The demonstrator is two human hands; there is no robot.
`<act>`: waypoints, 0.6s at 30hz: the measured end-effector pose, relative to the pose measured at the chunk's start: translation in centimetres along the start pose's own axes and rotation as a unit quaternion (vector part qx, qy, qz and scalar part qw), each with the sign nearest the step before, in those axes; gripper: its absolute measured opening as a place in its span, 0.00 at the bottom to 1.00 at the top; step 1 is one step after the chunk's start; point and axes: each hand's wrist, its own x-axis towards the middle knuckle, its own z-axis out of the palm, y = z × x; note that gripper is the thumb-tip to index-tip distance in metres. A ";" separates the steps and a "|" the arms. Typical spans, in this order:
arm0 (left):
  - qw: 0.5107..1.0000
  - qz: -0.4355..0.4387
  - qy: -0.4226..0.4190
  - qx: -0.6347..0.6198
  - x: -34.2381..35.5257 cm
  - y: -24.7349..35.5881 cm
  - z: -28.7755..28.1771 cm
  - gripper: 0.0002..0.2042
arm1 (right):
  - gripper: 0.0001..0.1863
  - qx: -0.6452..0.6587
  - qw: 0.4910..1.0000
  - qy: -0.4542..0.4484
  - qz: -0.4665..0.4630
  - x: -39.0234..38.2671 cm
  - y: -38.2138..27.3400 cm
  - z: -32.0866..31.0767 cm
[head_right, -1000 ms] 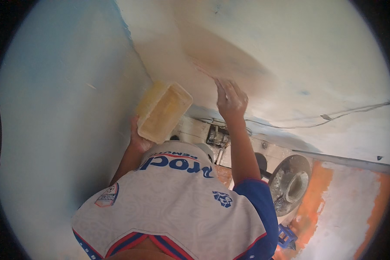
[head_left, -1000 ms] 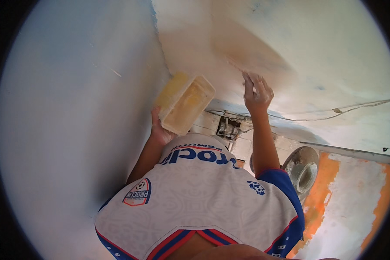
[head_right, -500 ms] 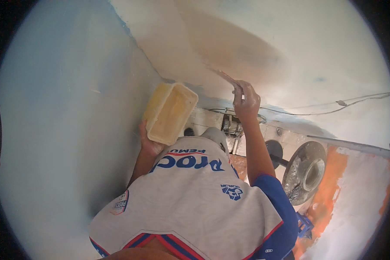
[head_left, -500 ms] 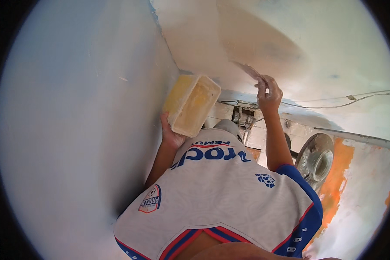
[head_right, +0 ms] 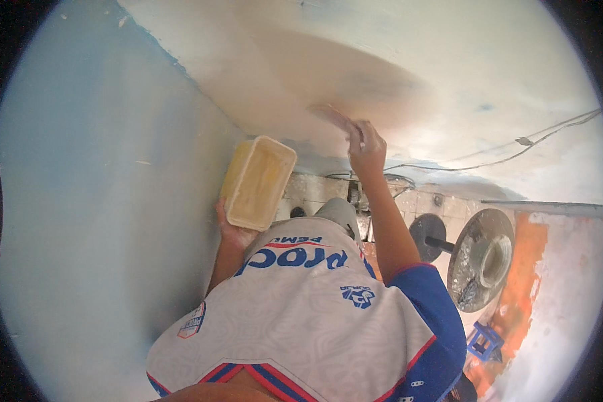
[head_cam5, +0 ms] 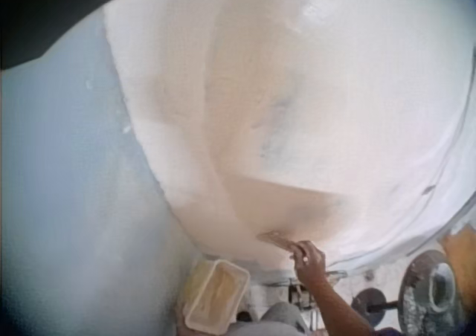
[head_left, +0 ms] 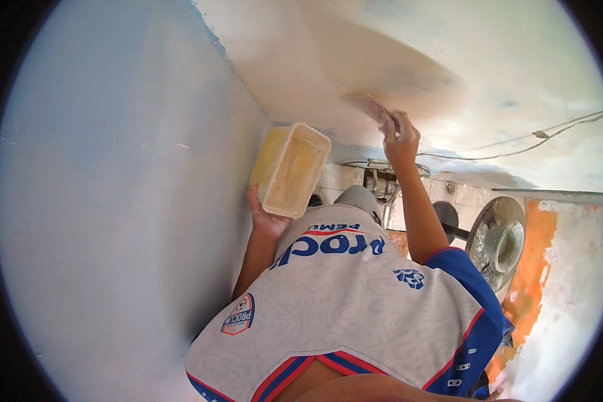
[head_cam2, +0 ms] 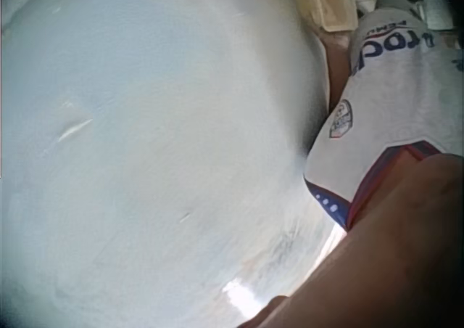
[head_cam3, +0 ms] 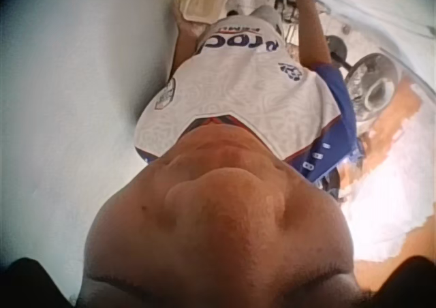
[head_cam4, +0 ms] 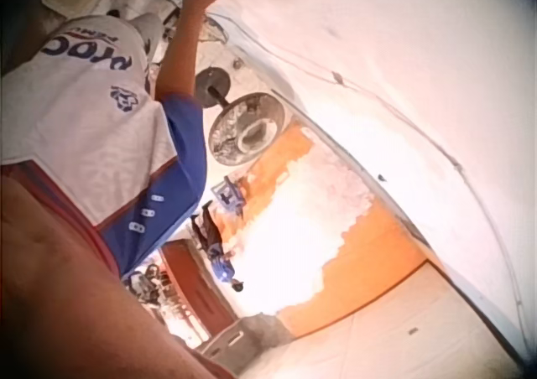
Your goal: The person applies plaster to a wall and ceiling corner using a putty knife and taking fresh plaster from a container.
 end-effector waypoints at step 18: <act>0.992 0.013 -0.079 -0.098 0.5 -0.3 0.8 0.32 | 0.05 0.108 0.994 -0.016 0.015 -0.9 0.9 4.0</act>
